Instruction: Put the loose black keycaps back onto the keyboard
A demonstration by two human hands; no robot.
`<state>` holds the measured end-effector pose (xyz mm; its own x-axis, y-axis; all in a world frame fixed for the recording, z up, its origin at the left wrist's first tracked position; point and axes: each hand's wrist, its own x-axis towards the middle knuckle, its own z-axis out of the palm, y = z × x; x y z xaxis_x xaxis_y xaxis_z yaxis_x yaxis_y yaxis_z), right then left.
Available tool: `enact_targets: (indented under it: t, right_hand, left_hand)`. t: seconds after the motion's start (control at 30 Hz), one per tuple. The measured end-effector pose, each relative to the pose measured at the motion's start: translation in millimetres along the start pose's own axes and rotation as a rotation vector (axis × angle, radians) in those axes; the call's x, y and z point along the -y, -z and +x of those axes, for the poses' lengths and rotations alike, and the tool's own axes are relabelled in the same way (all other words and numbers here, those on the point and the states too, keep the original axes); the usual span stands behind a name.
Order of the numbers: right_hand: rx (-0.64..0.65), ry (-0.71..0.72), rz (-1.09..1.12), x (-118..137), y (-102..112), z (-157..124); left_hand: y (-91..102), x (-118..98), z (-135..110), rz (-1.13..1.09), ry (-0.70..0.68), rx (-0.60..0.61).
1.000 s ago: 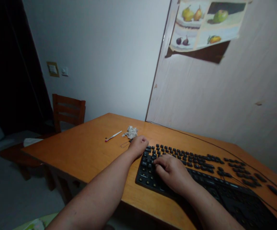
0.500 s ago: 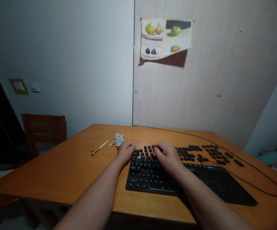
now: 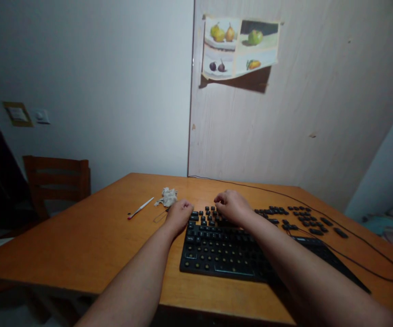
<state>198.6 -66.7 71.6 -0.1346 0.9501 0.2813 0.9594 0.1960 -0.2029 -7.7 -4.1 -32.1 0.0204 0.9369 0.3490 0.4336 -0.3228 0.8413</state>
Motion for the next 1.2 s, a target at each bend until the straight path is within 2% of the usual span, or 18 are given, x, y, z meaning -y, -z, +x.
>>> enact_targets:
  t: [0.23, 0.5, 0.87, 1.2]
  right_hand:
    - [0.203, 0.004, -0.087, -3.8, -22.8, 35.3]
    - [0.349, -0.032, -0.061, -10.6, -42.9, 60.8]
    - [0.46, -0.015, -0.035, -15.9, -49.0, 68.3]
    - [0.48, -0.032, -0.005, -16.6, -55.3, 73.6]
  left_hand:
    - [0.7, 2.2, 0.4, 0.028, -0.009, 0.019]
    - [0.2, -0.9, -0.2, 0.058, 0.0, 0.009]
    - [-0.3, -3.0, -1.4, 0.082, 0.018, 0.023]
    - [-0.6, -1.6, -1.3, 0.095, 0.002, 0.022]
